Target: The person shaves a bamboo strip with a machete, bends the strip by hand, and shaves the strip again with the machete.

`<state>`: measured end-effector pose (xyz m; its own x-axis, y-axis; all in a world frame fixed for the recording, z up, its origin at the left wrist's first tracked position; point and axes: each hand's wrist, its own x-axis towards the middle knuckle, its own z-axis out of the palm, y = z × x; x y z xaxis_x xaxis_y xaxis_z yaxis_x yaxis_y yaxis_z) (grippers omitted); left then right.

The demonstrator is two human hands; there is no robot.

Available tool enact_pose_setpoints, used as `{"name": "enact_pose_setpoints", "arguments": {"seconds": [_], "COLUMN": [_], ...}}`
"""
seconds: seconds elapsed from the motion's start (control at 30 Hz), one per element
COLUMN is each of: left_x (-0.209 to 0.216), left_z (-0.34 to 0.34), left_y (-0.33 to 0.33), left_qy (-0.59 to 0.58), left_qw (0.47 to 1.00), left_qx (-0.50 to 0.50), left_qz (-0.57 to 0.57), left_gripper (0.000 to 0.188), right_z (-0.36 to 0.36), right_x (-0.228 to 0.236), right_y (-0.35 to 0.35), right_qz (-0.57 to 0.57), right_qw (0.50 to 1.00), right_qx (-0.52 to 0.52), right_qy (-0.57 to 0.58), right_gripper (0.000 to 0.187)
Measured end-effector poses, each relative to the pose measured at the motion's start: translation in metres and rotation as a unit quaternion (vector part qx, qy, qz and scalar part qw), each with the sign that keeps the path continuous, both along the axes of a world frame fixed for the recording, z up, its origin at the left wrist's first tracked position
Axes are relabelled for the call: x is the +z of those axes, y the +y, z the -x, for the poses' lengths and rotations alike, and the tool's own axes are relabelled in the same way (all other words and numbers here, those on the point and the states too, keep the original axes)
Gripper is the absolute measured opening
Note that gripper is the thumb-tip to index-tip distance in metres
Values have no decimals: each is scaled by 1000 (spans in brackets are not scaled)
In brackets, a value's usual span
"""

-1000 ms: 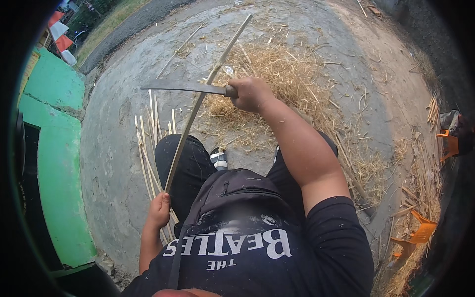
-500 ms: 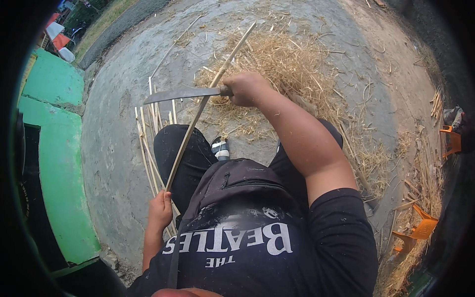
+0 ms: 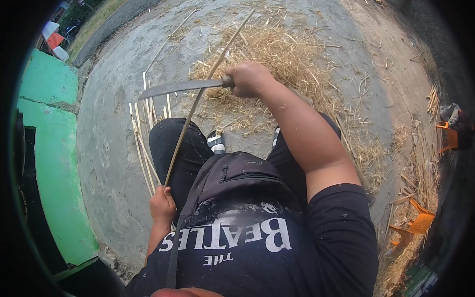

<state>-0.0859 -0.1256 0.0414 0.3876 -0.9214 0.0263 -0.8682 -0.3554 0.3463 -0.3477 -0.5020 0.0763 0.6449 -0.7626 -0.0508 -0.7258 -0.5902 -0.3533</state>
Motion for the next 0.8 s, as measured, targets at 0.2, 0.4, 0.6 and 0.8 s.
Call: {"name": "enact_pose_setpoints", "arguments": {"seconds": [0.2,0.4,0.6,0.8], "left_x": [6,-12,5,-5], "left_z": [0,-8,1,-3], "left_y": [-13,0,-14,1], "left_qy": [-41,-14,-39,-33], "left_qw": [998,1000,999,999], "left_qx": [-6,-19,-15,-14], "left_qz": [-36,16,-24,10], "left_gripper": [35,32,31,30], "right_z": [41,-1,33,-1], "right_x": [-33,11,-42,-2], "right_y": [-51,12,-52,-5], "right_qz": [-72,30,-121,-21], "right_qw": [976,998,964,998], "right_qx": [-195,62,-205,-36], "right_qy": [-69,-15,-119,-52], "right_gripper": [25,18,35,22]}}
